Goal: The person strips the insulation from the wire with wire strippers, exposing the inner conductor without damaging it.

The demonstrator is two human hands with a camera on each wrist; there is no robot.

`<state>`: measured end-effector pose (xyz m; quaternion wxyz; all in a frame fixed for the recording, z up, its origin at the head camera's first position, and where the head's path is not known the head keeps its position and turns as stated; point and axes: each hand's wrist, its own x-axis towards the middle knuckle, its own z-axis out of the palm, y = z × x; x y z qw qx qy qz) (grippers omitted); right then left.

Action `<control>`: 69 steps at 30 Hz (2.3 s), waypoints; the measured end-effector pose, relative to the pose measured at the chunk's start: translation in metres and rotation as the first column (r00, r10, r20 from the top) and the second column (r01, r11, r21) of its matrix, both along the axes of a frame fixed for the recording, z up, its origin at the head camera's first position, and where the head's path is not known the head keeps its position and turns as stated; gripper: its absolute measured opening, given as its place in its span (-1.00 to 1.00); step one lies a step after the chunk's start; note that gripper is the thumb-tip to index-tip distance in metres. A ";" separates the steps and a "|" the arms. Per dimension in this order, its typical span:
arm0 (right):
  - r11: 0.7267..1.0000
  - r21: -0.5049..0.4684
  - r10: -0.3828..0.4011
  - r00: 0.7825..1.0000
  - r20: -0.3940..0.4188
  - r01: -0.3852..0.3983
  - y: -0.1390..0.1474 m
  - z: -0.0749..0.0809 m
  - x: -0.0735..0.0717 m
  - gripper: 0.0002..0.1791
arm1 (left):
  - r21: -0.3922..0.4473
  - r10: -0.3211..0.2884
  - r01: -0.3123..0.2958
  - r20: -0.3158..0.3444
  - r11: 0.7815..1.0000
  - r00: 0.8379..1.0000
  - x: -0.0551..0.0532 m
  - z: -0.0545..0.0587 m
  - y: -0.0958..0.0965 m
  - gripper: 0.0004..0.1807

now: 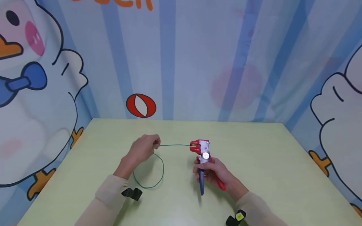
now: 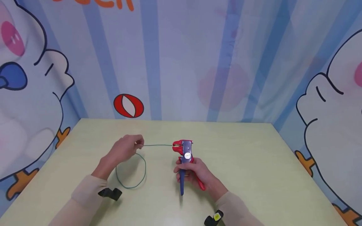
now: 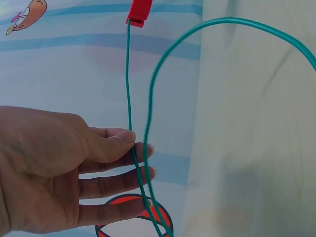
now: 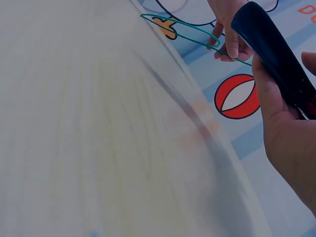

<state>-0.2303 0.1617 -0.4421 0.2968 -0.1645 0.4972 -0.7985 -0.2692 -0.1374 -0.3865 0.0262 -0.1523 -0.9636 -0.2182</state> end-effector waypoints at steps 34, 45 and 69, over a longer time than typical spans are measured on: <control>0.971 0.217 -0.078 0.990 -0.118 0.103 -0.007 -0.002 0.003 -0.68 | -0.005 -0.005 0.005 -0.031 1.000 1.000 0.009 0.006 0.004 -0.91; 0.965 0.233 -0.091 0.989 -0.117 0.116 -0.008 -0.001 0.006 -0.71 | 0.009 -0.021 0.021 -0.043 1.000 0.999 0.008 0.006 0.005 -0.92; 0.952 0.269 -0.108 0.984 -0.144 0.144 -0.009 -0.001 0.006 -0.85 | 0.010 -0.040 0.041 -0.055 0.999 0.998 0.010 0.009 0.005 -0.90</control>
